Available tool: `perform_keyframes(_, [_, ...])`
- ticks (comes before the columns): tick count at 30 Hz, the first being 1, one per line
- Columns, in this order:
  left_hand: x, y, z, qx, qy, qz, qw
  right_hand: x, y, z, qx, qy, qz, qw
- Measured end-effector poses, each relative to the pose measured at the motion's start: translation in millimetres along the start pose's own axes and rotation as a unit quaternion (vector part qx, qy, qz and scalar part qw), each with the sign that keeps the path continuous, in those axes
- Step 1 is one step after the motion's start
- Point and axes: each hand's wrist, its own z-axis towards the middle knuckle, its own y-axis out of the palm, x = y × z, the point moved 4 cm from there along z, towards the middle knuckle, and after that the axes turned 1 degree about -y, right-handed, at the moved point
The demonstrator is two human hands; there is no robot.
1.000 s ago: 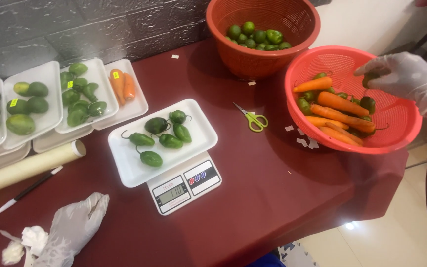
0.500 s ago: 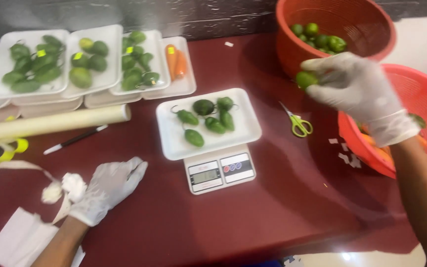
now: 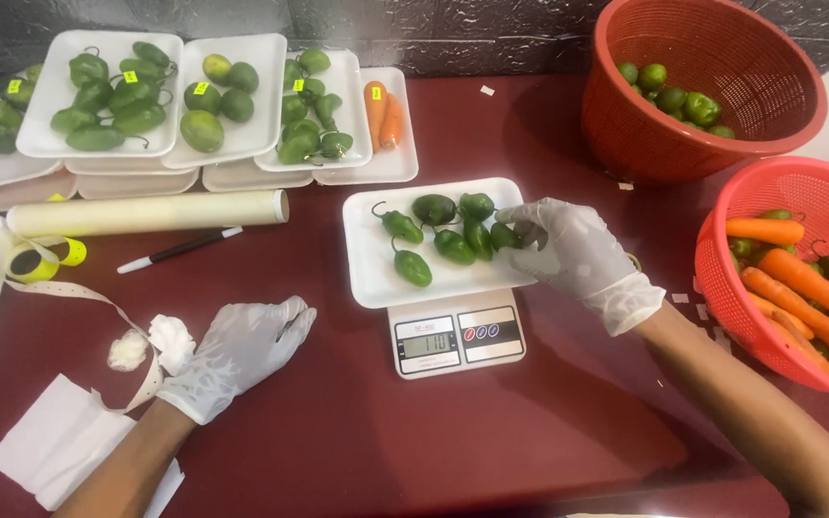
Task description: Selecting green peppers, weighing them on a foam tray, and wrapping the tray with plastic film.
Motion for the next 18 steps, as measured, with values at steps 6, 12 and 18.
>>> perform_keyframes(6, [-4,8,2,0.004,0.001,-0.008,1.0,5,-6,-3,-0.033,-0.013,0.058,0.998])
perform_keyframes(12, [-16,25,7,0.053,0.04,0.028,0.997,-2,-52,-20,0.015,-0.013,0.056,0.998])
perform_keyframes(18, [-23,34,8,0.092,0.074,0.065,0.991,16,-107,-46,0.077,0.001,0.07,0.995])
